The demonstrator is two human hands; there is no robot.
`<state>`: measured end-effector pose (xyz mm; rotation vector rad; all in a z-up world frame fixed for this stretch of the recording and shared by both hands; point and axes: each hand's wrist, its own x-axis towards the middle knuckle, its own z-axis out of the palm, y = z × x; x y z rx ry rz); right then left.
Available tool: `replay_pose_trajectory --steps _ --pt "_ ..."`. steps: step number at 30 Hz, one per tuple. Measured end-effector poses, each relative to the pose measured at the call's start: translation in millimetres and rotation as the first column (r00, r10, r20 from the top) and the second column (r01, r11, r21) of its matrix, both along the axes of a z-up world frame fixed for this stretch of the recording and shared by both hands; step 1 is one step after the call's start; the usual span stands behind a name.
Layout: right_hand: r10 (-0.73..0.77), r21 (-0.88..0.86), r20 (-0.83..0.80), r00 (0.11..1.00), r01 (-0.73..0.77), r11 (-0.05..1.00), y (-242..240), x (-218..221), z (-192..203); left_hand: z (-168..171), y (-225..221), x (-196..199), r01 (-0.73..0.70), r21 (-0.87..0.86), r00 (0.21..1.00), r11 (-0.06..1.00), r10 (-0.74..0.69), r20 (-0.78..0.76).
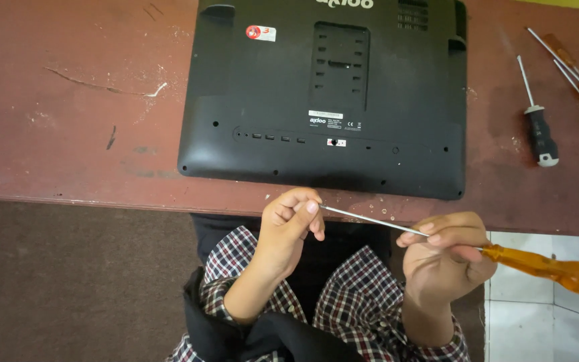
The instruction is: Fastening the back cover of an electronic device using a manual screwdriver.
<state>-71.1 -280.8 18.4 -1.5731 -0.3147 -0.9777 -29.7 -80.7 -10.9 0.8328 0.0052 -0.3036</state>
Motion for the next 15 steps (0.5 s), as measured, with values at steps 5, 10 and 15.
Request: replay_pose_trajectory --steps 5,10,15 --pt "-0.026 0.203 -0.166 0.986 0.060 0.977 20 5 1 2 -14 -9 -0.083 0.069 0.987 0.994 0.073 0.141" --pt "-0.163 -0.007 0.025 0.986 0.163 0.987 -13 -1 -25 -1 -19 2 -0.161 -0.048 0.986 0.986 0.163 0.032" --pt "-0.010 0.346 -0.077 0.997 0.036 0.937 -15 -4 -17 -1 -23 13 -0.045 -0.217 0.994 0.975 0.023 -0.104"
